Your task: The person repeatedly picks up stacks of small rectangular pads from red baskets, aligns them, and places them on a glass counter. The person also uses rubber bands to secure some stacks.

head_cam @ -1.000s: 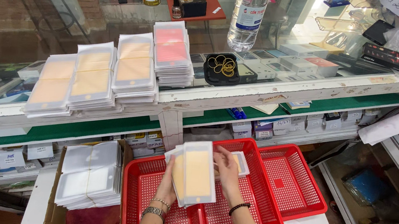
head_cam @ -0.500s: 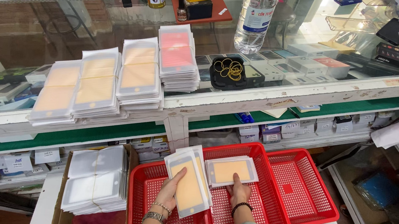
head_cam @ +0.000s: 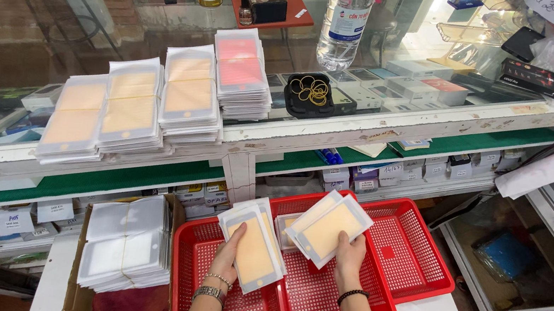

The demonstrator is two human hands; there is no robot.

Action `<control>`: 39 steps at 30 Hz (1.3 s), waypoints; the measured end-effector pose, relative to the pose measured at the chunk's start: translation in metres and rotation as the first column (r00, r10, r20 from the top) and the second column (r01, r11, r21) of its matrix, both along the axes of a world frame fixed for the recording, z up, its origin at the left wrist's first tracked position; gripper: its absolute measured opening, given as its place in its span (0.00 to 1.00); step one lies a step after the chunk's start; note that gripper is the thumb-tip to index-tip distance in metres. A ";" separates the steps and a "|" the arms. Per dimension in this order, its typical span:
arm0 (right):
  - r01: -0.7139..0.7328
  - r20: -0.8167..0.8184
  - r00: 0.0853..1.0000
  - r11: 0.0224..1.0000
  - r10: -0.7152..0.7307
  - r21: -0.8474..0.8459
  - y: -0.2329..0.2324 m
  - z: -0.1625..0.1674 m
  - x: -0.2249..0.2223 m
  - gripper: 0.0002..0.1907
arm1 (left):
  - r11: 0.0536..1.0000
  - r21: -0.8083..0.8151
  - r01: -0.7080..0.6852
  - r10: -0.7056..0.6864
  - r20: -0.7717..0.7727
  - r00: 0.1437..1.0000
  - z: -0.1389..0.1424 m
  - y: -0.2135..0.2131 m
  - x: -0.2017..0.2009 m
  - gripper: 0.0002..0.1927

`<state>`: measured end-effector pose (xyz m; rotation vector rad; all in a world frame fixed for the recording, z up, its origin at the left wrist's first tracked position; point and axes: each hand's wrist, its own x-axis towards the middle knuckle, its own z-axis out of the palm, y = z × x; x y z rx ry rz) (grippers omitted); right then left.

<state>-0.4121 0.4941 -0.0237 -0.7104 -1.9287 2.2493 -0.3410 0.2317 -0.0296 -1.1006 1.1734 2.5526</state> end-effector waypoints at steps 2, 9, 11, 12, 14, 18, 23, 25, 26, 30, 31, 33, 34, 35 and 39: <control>-0.087 -0.057 0.995 0.996 0.085 -0.033 0.001 0.021 -0.006 0.21 | 0.999 -0.039 0.027 -0.026 0.020 0.999 0.003 0.000 0.001 0.37; -0.565 0.045 0.824 0.825 0.564 -0.010 -0.025 0.085 0.003 0.22 | 0.995 0.077 0.060 -0.049 -0.141 0.989 0.023 0.007 0.000 0.46; -0.646 0.082 0.762 0.743 0.643 0.175 -0.039 0.087 0.008 0.21 | 0.995 0.072 0.075 -0.063 -0.153 0.986 0.024 0.013 -0.001 0.47; -0.658 0.048 0.737 0.700 0.674 0.279 -0.045 0.086 0.008 0.19 | 0.994 0.042 0.104 -0.097 -0.143 0.985 0.023 0.016 -0.002 0.46; -0.630 0.022 0.743 0.688 0.669 0.360 -0.046 0.084 0.010 0.18 | 0.988 -0.013 0.155 -0.155 -0.134 0.979 0.021 0.022 -0.002 0.46; -0.573 -0.006 0.810 0.793 0.587 0.208 -0.039 0.090 0.006 0.19 | 0.990 -0.002 0.145 -0.143 -0.146 0.979 0.017 0.026 -0.001 0.44; -0.682 0.083 0.730 0.713 0.679 0.167 -0.053 0.079 0.032 0.30 | 0.978 -0.161 0.133 -0.155 -0.133 0.979 0.016 0.047 -0.004 0.40; -0.740 0.183 0.663 0.673 0.726 0.012 -0.041 0.074 0.036 0.30 | 0.928 -0.344 0.144 -0.208 -0.159 0.965 0.015 0.068 -0.006 0.39; -0.738 0.157 0.666 0.675 0.729 0.001 -0.029 0.071 0.038 0.30 | 0.918 -0.368 0.150 -0.240 -0.214 0.947 0.014 0.080 -0.008 0.38; -0.701 0.057 0.714 0.711 0.698 0.056 0.032 0.060 0.046 0.35 | 0.774 -0.597 0.208 -0.449 -0.287 0.846 0.012 0.125 -0.014 0.36; -0.681 0.035 0.731 0.727 0.681 0.092 0.045 0.054 0.051 0.39 | 0.700 -0.677 0.229 -0.517 -0.258 0.816 0.010 0.133 -0.013 0.36; -0.642 0.071 0.767 0.758 0.638 0.115 0.059 0.036 0.059 0.38 | 0.677 -0.630 0.379 -0.589 -0.156 0.793 0.001 0.146 -0.010 0.36; -0.621 0.088 0.783 0.773 0.615 0.126 0.064 0.026 0.063 0.38 | 0.660 -0.600 0.451 -0.625 -0.106 0.774 -0.004 0.152 -0.009 0.36; -0.619 0.037 0.784 0.776 0.619 0.121 0.067 0.017 0.068 0.37 | 0.682 -0.584 0.440 -0.620 -0.143 0.772 -0.011 0.158 -0.007 0.36; -0.618 -0.092 0.775 0.781 0.625 0.093 0.087 0.015 0.074 0.37 | 0.730 -0.524 0.439 -0.620 -0.237 0.748 -0.037 0.173 0.002 0.36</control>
